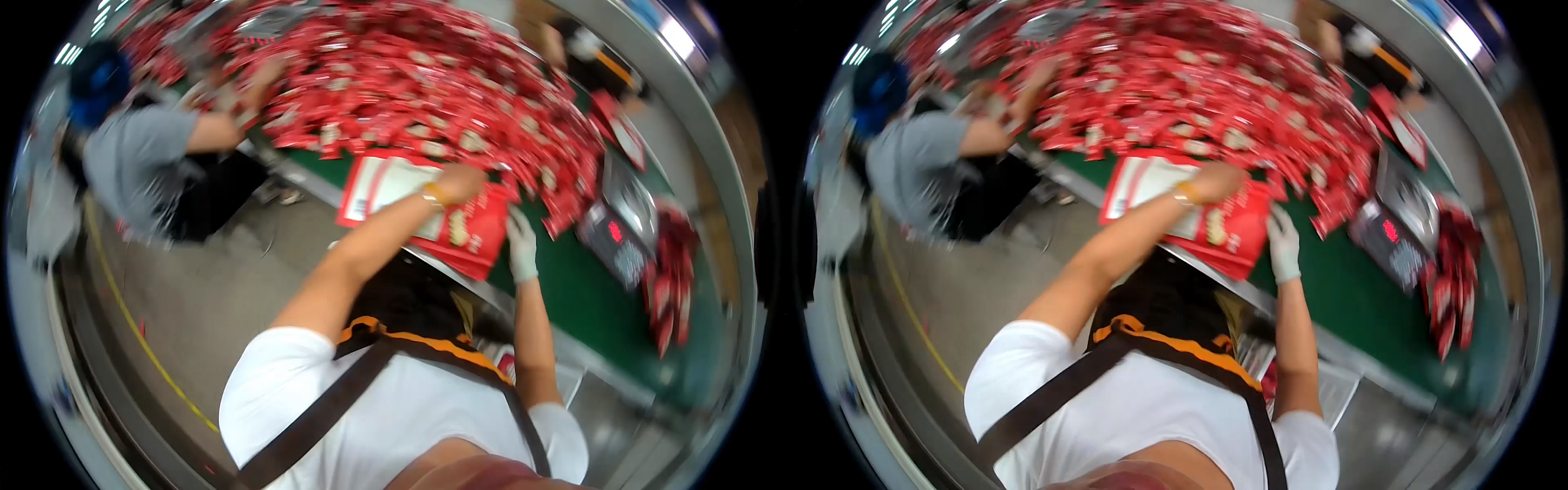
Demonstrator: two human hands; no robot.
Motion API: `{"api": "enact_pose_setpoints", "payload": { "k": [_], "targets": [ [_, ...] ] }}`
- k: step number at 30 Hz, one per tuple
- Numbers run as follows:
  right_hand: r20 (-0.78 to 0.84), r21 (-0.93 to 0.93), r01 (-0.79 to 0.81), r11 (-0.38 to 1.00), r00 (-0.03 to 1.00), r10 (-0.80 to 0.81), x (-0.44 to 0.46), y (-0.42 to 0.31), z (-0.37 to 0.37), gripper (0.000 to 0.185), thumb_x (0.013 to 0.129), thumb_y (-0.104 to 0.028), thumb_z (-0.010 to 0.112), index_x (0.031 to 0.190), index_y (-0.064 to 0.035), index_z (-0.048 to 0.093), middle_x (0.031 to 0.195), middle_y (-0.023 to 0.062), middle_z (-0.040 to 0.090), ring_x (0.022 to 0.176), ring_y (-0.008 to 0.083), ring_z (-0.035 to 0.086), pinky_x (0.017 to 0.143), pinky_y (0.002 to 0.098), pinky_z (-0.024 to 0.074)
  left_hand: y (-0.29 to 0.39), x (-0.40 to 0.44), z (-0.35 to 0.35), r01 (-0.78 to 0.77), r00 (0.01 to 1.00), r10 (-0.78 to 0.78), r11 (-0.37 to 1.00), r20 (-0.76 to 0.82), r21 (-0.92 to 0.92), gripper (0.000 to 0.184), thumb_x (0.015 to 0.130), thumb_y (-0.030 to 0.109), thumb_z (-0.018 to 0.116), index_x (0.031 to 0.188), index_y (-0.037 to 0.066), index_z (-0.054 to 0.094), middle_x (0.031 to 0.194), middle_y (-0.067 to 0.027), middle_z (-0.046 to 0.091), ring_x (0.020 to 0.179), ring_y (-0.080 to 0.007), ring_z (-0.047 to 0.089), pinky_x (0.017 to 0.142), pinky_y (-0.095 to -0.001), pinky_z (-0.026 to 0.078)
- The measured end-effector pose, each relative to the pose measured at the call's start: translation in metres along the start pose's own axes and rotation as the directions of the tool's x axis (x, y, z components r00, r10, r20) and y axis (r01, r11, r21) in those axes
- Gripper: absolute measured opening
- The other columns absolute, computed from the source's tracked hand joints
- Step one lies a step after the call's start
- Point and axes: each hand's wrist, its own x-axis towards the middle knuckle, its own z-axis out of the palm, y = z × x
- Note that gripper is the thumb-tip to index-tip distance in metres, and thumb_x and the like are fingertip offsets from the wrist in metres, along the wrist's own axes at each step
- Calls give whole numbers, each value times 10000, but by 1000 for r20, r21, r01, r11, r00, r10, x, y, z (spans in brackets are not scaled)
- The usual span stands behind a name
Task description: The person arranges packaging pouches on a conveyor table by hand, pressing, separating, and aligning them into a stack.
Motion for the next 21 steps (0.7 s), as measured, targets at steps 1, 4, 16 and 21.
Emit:
{"api": "enact_pose_setpoints", "payload": {
  "k": [1,4,16,21],
  "targets": [
    [-142,442,-14,897,986,85,-3,0,-7,614,948,-229,593,1462,0,348,1381,132,520,1231,200,505,1047,326,386,1,-7,2,-28,989,26,999,-144,-15,199,903,253,517,937,104,644,849,-178,687,764,-368,672,610,-505,509],
    [183,197,48,979,979,-85,-17,-58,-1,552,899,-240,644,1354,22,472,1206,111,613,1057,133,590,931,315,468,59,-42,-39,-52,933,21,996,-359,-78,144,884,244,590,918,107,621,732,-152,649,680,-365,638,581,-480,489],
    [-855,-17,79,997,516,-55,28,-50,-208,322,900,-266,643,1053,18,642,825,170,666,749,249,652,673,395,513,69,-112,12,-237,875,110,946,-471,-221,367,865,185,623,1195,44,545,1324,-152,493,1287,-349,424,1126,-540,236],
    [-912,-305,-665,682,411,-8,62,17,-348,692,923,-557,476,1154,79,618,1152,280,634,1050,393,624,878,437,485,65,-124,61,-77,929,38,993,-367,-94,436,884,239,600,1263,34,533,1378,-166,475,1342,-354,386,1127,-516,254]
  ]
}}
